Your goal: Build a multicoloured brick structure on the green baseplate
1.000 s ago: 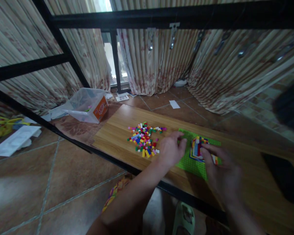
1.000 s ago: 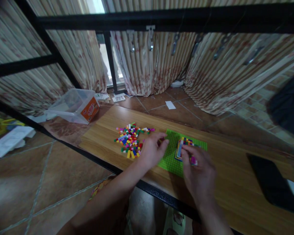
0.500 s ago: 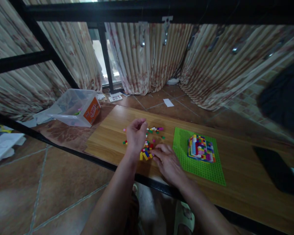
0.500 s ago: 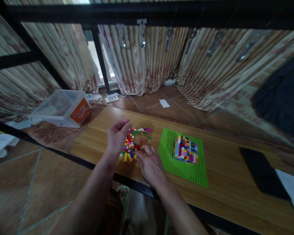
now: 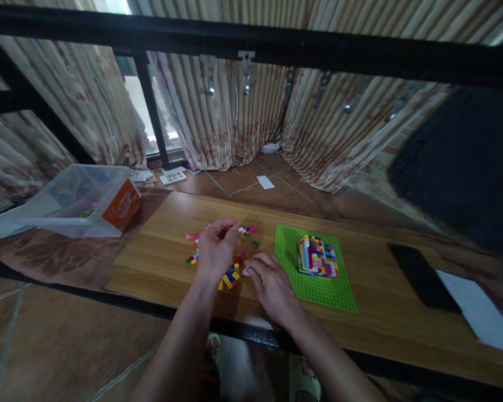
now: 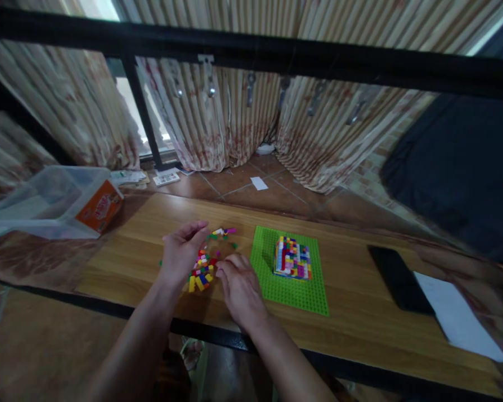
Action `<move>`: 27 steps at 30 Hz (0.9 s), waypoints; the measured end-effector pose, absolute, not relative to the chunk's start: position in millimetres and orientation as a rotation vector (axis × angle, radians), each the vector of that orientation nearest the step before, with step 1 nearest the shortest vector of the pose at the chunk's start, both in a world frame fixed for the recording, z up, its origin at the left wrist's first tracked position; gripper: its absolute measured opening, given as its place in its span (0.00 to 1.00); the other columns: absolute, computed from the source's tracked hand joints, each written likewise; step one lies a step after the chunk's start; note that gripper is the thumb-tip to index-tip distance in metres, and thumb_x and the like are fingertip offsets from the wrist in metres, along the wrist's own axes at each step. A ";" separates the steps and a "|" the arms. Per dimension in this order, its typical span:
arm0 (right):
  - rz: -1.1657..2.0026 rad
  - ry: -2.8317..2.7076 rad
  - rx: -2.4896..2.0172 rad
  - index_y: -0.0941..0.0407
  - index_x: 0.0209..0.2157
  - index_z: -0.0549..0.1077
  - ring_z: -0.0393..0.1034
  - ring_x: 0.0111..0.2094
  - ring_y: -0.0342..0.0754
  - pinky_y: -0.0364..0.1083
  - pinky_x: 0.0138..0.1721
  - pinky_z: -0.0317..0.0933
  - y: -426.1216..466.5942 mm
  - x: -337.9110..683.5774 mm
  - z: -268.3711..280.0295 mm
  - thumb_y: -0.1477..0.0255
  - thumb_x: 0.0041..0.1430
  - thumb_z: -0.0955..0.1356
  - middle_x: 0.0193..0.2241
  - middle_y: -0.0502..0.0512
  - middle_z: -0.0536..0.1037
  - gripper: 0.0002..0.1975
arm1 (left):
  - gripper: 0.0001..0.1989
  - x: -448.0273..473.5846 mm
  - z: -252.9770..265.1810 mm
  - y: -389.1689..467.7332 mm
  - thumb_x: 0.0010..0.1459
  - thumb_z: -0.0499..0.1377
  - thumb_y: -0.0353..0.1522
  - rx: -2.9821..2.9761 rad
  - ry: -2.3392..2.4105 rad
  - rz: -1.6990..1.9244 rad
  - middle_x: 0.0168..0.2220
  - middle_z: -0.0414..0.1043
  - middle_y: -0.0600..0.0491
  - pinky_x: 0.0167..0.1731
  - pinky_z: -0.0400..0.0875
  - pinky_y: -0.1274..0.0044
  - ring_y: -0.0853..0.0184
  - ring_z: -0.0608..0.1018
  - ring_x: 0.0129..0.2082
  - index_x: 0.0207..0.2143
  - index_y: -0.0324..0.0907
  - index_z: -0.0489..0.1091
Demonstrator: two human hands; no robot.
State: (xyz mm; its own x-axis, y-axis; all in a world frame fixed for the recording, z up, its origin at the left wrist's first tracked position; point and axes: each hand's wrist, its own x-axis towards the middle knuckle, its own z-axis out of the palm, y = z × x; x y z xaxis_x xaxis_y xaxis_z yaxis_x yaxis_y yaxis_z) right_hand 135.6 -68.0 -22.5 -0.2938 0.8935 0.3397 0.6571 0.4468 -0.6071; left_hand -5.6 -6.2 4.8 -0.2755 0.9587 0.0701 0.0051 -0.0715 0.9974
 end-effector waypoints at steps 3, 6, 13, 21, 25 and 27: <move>0.475 -2.005 -1.307 0.54 0.43 0.75 0.69 0.42 0.51 0.51 0.44 0.66 -72.8 144.4 -14.4 0.72 0.67 0.60 0.39 0.57 0.75 0.13 | 0.12 2.0 0.7 -7.2 0.50 0.62 0.36 1.251 1.343 1.383 0.31 0.77 0.53 0.30 0.68 0.79 0.69 0.75 0.29 0.35 0.38 0.76; 0.502 -1.961 -1.346 0.54 0.41 0.75 0.70 0.40 0.50 0.50 0.43 0.66 -78.6 156.7 -8.0 0.72 0.66 0.61 0.37 0.56 0.76 0.12 | 0.11 13.0 -2.0 -10.1 0.52 0.61 0.35 1.404 1.302 1.266 0.32 0.78 0.52 0.31 0.69 0.78 0.67 0.76 0.30 0.36 0.39 0.76; 0.500 -1.838 -1.478 0.53 0.37 0.75 0.73 0.36 0.48 0.47 0.40 0.65 -89.6 208.0 7.3 0.72 0.65 0.63 0.35 0.53 0.78 0.09 | 0.09 42.4 2.1 -20.9 0.55 0.56 0.31 1.643 1.274 1.033 0.31 0.78 0.52 0.34 0.69 0.76 0.67 0.77 0.31 0.35 0.39 0.75; 0.426 -1.653 -1.587 0.53 0.36 0.78 0.76 0.39 0.49 0.47 0.42 0.66 -91.3 259.4 7.2 0.69 0.62 0.66 0.37 0.54 0.81 0.08 | 0.11 72.2 -4.6 -31.6 0.56 0.56 0.29 1.743 1.269 0.795 0.32 0.78 0.51 0.33 0.70 0.76 0.66 0.78 0.31 0.40 0.39 0.76; 0.460 -1.662 -1.626 0.53 0.35 0.78 0.76 0.39 0.49 0.47 0.42 0.66 -89.6 259.7 2.3 0.70 0.61 0.66 0.37 0.53 0.82 0.07 | 0.13 84.6 -8.0 -35.2 0.56 0.57 0.28 1.754 1.276 0.731 0.36 0.79 0.51 0.35 0.71 0.76 0.67 0.78 0.33 0.43 0.39 0.74; 0.444 -1.677 -1.644 0.53 0.35 0.78 0.76 0.38 0.50 0.47 0.42 0.66 -88.7 257.3 1.1 0.70 0.61 0.66 0.37 0.53 0.82 0.08 | 0.14 88.9 -9.3 -36.3 0.56 0.57 0.28 1.757 1.283 0.703 0.36 0.79 0.51 0.34 0.71 0.76 0.67 0.78 0.31 0.45 0.39 0.73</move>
State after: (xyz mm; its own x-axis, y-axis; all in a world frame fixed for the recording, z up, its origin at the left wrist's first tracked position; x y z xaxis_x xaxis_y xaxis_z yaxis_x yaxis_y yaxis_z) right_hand 257.3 -88.7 1.1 0.0880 0.9622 0.2578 0.7087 0.1214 -0.6950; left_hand 88.9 -36.3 -9.3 0.3221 0.9462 -0.0319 0.4820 -0.1349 0.8657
